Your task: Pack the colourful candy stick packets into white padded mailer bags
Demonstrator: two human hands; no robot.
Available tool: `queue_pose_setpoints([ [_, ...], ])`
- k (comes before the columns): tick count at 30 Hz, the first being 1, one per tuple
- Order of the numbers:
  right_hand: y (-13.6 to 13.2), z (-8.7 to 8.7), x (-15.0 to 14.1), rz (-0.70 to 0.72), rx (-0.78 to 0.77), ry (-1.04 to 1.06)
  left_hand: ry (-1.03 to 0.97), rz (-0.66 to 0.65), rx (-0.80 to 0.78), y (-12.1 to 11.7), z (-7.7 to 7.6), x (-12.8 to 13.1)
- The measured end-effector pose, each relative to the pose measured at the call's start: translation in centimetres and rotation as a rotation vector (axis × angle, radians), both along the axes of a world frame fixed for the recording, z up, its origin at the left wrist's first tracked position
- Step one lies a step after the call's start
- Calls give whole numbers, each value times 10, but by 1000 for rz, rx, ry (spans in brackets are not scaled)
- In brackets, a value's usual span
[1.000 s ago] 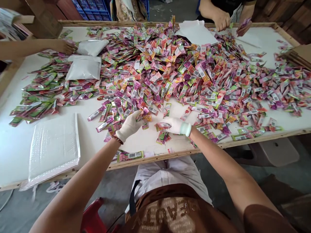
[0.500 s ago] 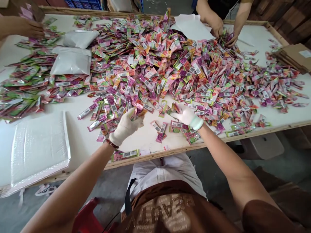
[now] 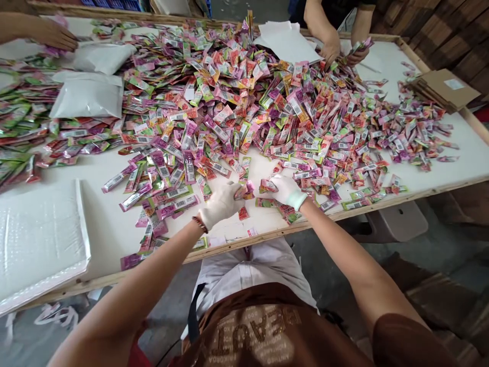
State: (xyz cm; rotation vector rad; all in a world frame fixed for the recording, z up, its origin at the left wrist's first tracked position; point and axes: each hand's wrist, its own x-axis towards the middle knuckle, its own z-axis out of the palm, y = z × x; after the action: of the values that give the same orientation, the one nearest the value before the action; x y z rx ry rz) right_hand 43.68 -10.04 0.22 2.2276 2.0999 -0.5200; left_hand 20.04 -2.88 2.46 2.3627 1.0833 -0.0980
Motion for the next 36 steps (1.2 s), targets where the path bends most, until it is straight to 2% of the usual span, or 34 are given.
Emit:
queue_pose_setpoints([
  [3,-8,17,-1,-29,30,-13,-18,-187,167,8,18,-22],
  [5,-13,22,-6,13,-19,-53,40,-327,200,9,19,-26],
  [9,-15,18,-22,131,-181,-133,142,-542,244,2,-4,-12],
  [13,-15,13,-31,108,-205,-40,172,-579,293,-4,-22,-5],
  [15,-15,15,-31,82,-181,-2,125,-534,273,-4,-23,-11],
  [16,-14,16,-29,62,-168,14,82,-463,245,-2,-22,-15],
  [19,-4,22,-17,-24,-113,43,-142,-100,138,17,-13,-20],
  [21,11,26,-6,-95,-69,48,-268,139,95,39,-8,-10],
  [23,30,29,5,-161,-40,44,-260,262,58,63,-5,9],
  [24,39,28,9,-190,-35,40,-198,272,41,73,-4,21],
  [26,53,24,12,-242,-34,28,-35,212,8,84,-7,41],
  [29,56,7,7,-294,-52,22,127,95,-15,72,-18,51],
  [31,46,-7,1,-265,-63,29,155,44,-28,51,-25,40],
  [34,27,-17,-1,-131,-39,66,105,-27,-33,23,-29,10],
  [36,19,-16,3,-158,14,83,-4,58,0,16,-27,-5],
])
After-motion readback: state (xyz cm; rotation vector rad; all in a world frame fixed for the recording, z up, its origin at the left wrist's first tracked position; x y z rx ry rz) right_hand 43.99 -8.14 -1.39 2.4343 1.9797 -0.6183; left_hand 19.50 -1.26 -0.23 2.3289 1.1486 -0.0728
